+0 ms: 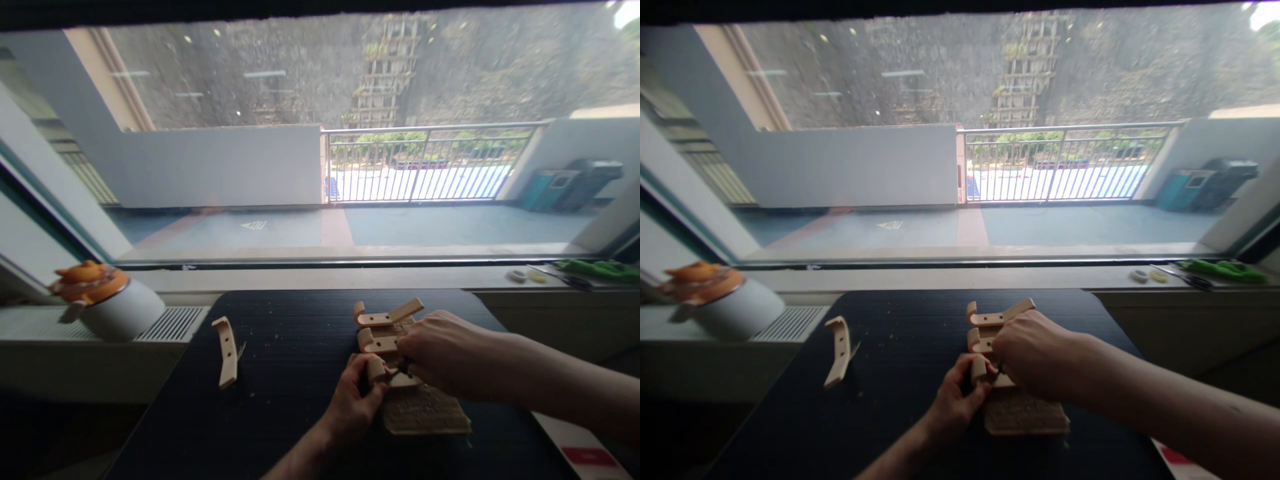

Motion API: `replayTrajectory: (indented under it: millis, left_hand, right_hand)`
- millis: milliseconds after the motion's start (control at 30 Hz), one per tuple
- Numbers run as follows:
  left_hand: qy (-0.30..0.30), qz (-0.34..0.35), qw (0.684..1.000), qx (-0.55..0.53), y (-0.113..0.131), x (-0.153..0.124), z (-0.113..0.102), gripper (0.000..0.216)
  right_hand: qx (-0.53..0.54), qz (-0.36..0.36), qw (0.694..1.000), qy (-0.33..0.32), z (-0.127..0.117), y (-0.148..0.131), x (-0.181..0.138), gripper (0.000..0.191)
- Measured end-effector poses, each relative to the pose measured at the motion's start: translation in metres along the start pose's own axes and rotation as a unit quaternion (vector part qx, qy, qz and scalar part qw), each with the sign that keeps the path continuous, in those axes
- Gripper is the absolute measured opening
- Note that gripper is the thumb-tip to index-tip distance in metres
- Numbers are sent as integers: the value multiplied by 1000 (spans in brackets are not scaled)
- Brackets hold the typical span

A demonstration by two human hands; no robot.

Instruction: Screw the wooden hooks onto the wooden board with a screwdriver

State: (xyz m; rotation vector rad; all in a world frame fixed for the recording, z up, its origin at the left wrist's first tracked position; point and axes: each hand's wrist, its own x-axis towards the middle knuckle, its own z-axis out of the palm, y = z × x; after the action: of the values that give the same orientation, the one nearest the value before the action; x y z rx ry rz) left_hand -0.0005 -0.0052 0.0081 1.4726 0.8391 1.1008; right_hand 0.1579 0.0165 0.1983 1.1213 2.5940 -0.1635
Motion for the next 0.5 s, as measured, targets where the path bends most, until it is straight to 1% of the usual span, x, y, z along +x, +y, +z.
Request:
replayTrajectory:
  millis: [133, 200, 300, 400, 500]
  left_hand:
    - [-1, 2, 1000, 2, 1, -1, 0, 19]
    - [0, 3, 1000, 1, 0, -1, 0, 18]
    - [2, 5, 1000, 1, -1, 0, 0, 18]
    - [3, 8, 1000, 1, -4, 0, -1, 19]
    - [0, 9, 1000, -5, -5, 0, -1, 20]
  right_hand:
    - [-33, 10, 999, 0, 2, 3, 3, 16]
    - [-26, -9, 999, 18, -1, 3, 3, 15]
    - [14, -57, 997, 47, -9, 2, 3, 18]
    - [29, -66, 997, 33, -14, 1, 3, 15]
    - [30, -61, 997, 26, -12, 3, 2, 16]
